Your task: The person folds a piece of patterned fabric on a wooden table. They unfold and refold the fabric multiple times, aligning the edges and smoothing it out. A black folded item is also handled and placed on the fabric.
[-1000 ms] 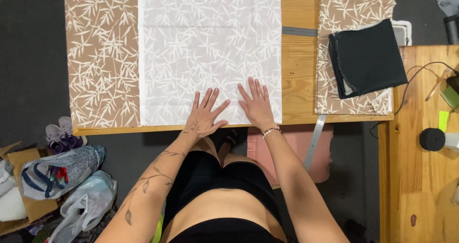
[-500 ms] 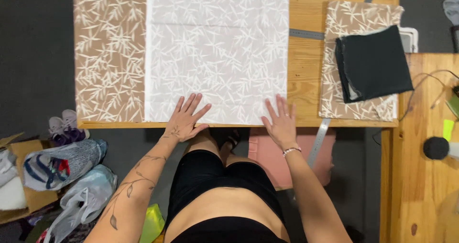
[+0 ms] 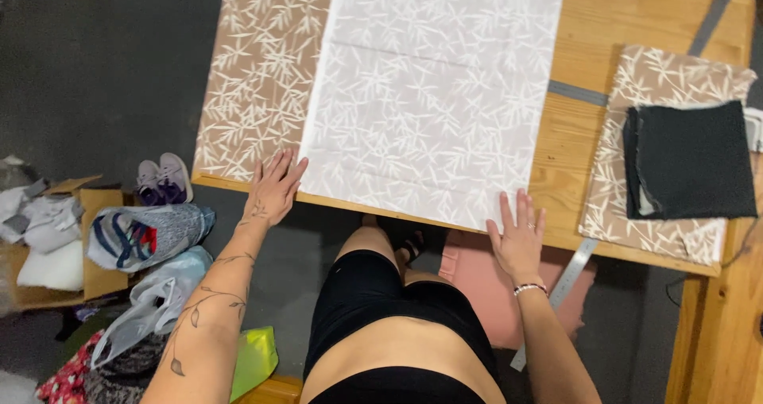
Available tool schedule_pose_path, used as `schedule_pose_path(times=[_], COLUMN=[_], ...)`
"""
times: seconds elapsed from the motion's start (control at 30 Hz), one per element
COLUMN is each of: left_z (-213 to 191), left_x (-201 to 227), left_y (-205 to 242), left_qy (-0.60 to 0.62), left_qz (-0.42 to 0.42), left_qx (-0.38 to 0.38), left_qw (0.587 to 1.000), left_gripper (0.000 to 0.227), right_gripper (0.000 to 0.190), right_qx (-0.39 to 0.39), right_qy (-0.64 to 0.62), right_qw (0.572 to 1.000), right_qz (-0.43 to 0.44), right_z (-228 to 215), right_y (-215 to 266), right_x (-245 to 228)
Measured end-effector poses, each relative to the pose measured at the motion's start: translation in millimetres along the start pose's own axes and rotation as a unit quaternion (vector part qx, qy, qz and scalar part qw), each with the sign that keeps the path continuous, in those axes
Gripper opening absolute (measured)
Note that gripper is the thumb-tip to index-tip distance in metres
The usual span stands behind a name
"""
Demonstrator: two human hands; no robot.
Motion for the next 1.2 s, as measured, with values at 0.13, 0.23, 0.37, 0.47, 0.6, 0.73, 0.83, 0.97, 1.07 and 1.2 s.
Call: schedule_pose_path(times=[0.13, 0.23, 0.37, 0.47, 0.6, 0.73, 0.83, 0.97, 1.07, 1.2], left_z=[14, 17, 21, -20, -57, -66, -45, -66, -47, -33], left_x=[-21, -23, 23, 99, 150, 149, 145, 177, 219, 247], left_y=[-14, -30, -58, -68, -58, -58, -57, -78, -94, -101], left_qy=[0.042, 0.077, 0.039, 0.068, 0.143, 0.095, 0.098, 0.1, 0.157, 0.119], left_qz=[-0.029, -0.076, -0.058, 0.004, -0.001, -0.083, -0.161, -0.165, 0.047, 0.188], left_qx=[0.034, 0.062, 0.235, 0.265, 0.013, -0.097, -0.109, -0.022, 0.075, 0.083], left_qw=[0.998, 0.992, 0.969, 0.962, 0.99, 0.987, 0.976, 0.981, 0.984, 0.971], left_gripper=[0.032, 0.015, 0.02, 0.049, 0.071, 0.087, 0.091, 0.078, 0.055, 0.052], right_gripper=[0.055, 0.042, 0.041, 0.05, 0.065, 0.077, 0.075, 0.063, 0.057, 0.054], right_qx=[0.055, 0.11, 0.222, 0.16, -0.002, 0.001, -0.001, 0.069, 0.062, -0.011], right_qy=[-0.018, -0.022, 0.013, 0.015, -0.03, 0.012, 0.013, 0.044, -0.105, -0.141], right_qw=[0.998, 0.993, 0.973, 0.986, 0.998, 0.991, 0.974, 0.972, 0.984, 0.99], right_qz=[-0.018, -0.018, -0.07, -0.039, 0.056, 0.137, 0.224, 0.219, 0.128, -0.017], right_z=[-1, 14, 14, 6, 13, 8, 3, -4, -16, 26], right_y=[-6, -20, -45, -58, -51, -45, -36, -57, -86, -100], right_x=[2, 20, 7, -42, -50, -28, -19, -31, -87, -104])
Point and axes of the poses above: each hand's wrist, its own y-axis away from the middle knuckle, its own z-axis out of the palm, x = y × z, the point moved 2 cm from there along -y, towards the middle knuckle, and after that the axes turned 14 degrees about -y, right-handed, at the moved point
